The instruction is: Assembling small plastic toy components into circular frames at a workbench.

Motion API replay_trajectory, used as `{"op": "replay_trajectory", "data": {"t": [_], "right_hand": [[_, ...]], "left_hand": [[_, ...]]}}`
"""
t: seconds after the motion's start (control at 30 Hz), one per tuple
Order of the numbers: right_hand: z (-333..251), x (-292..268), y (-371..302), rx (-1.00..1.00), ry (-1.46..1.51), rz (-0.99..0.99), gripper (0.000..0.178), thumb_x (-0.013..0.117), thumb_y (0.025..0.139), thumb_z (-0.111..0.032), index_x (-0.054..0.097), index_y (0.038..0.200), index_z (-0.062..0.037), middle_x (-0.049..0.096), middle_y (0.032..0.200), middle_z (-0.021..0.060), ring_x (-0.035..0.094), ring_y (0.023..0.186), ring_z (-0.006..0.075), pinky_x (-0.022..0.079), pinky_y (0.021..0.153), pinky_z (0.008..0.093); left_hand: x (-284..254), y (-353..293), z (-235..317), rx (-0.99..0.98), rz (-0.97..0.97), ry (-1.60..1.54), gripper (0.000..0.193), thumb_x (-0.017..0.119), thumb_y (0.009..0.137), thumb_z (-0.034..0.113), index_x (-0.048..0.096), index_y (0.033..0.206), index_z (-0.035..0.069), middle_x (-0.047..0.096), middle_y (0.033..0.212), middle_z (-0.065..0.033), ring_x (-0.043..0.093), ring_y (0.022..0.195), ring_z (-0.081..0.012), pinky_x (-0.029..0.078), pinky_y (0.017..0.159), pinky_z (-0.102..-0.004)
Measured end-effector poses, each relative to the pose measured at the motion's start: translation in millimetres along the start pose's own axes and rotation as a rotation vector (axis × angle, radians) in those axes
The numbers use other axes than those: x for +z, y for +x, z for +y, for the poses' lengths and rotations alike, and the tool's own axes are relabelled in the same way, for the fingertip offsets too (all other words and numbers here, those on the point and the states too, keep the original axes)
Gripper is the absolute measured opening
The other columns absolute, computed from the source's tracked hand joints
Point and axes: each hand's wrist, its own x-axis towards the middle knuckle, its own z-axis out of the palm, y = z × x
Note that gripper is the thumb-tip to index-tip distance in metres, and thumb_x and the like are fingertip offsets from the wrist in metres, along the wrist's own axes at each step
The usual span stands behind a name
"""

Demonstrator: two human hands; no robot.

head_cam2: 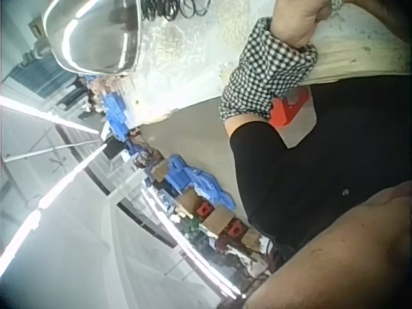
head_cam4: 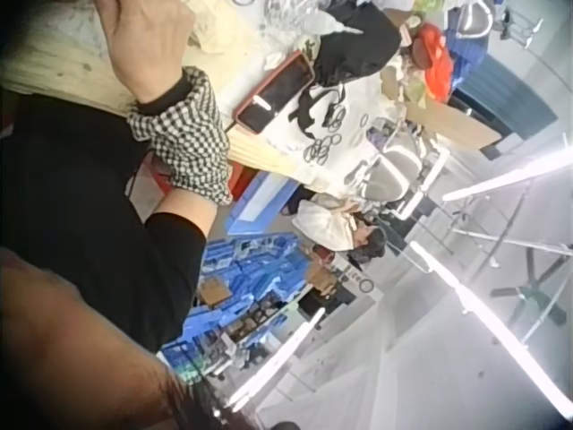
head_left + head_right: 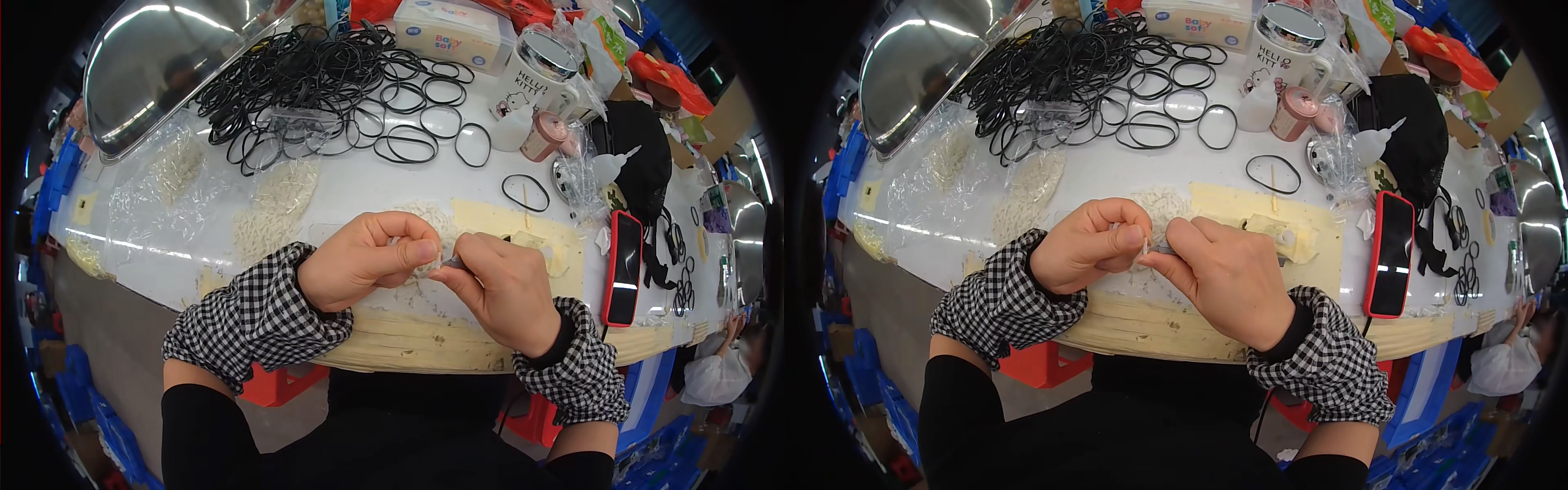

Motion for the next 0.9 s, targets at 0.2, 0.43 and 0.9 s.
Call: {"op": "replay_trajectory", "data": {"t": [0.2, 0.43, 0.9], "right_hand": [[-0.1, -0.2, 0.7, 0.015, 0.036, 0.027, 0.031, 0.066, 0.085, -0.034, 0.050, 0.076, -0.0086, 0.051, 0.062, 0.0045, 0.054, 0.054, 0.0240, 0.042, 0.046, 0.0342], [1.5, 0.6, -1.3, 0.007, 0.045, -0.002, 0.030, 0.067, 0.083, -0.033, 0.052, 0.078, -0.0080, 0.052, 0.063, 0.0051, 0.056, 0.055, 0.0247, 0.042, 0.046, 0.0341], [0.4, 7.4, -11.6, -0.007, -0.078, -0.277, 0.016, 0.067, 0.077, -0.015, 0.056, 0.086, -0.0067, 0.053, 0.081, 0.0071, 0.059, 0.061, 0.0267, 0.044, 0.049, 0.0351]], "left_hand": [[1.2, 0.4, 1.0, -0.008, -0.007, 0.001, 0.014, 0.054, 0.097, 0.017, 0.056, 0.097, 0.004, 0.046, 0.066, 0.0054, 0.028, 0.053, -0.0026, 0.022, 0.047, -0.0190], [0.3, -0.8, 0.8, -0.019, -0.018, -0.033, 0.016, 0.056, 0.096, 0.019, 0.059, 0.098, 0.004, 0.044, 0.066, 0.0073, 0.031, 0.054, -0.0027, 0.025, 0.049, -0.0185], [-3.9, 5.3, 3.8, 0.058, 0.248, -0.386, 0.014, 0.039, 0.091, 0.018, 0.044, 0.087, 0.005, 0.042, 0.076, -0.0024, 0.039, 0.062, -0.0114, 0.033, 0.056, -0.0230]]}}
